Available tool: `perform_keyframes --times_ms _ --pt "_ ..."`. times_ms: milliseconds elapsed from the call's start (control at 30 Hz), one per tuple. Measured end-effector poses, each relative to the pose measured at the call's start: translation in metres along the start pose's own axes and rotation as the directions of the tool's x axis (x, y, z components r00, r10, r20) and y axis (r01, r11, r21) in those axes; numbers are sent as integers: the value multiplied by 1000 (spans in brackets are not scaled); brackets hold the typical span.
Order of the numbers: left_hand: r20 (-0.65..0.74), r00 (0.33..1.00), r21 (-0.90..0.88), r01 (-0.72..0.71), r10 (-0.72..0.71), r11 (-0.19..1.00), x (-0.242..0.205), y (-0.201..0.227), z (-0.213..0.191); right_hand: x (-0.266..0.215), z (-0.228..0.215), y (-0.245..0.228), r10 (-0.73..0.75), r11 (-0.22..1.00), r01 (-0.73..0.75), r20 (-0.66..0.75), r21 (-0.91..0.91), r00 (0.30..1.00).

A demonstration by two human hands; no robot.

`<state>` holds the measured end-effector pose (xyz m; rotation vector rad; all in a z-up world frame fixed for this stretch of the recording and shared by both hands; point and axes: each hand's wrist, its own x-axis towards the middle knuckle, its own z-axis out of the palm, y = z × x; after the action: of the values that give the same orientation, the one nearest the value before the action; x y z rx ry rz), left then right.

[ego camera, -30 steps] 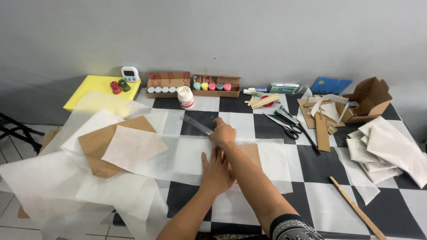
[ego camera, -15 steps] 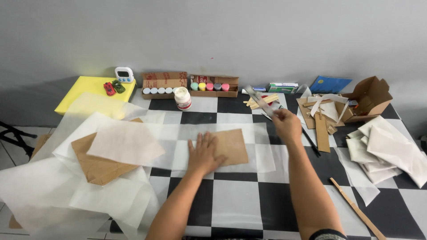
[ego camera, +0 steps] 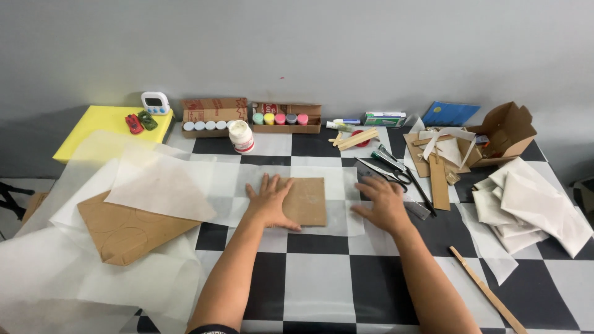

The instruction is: Applying glue to the edges of a cardboard piece using a small wooden stick as an applicator.

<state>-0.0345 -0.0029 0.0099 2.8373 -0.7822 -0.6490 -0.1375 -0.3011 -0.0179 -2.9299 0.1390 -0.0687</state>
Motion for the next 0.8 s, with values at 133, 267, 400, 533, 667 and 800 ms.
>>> perform_keyframes --times_ms 133,267,400,533,667,800 --pt "-17 1000 -39 -24 23 999 -2 12 -10 2 15 -8 29 991 -45 125 127 992" --pt "-69 992 -11 -106 105 994 3 38 -8 3 36 6 2 994 -13 102 111 995" --pt "-89 986 -29 -142 139 989 29 46 11 2 36 8 -41 990 34 53 138 998" --pt "-87 987 -41 -140 136 989 30 45 13 0 27 14 -92 966 72 69 247 993" --pt "-187 964 -106 -210 188 972 33 31 25 1 41 20 -81 974 67 56 217 995" --pt "-234 953 -73 -214 192 974 44 23 43 3 51 23 -64 975 62 2 215 998"
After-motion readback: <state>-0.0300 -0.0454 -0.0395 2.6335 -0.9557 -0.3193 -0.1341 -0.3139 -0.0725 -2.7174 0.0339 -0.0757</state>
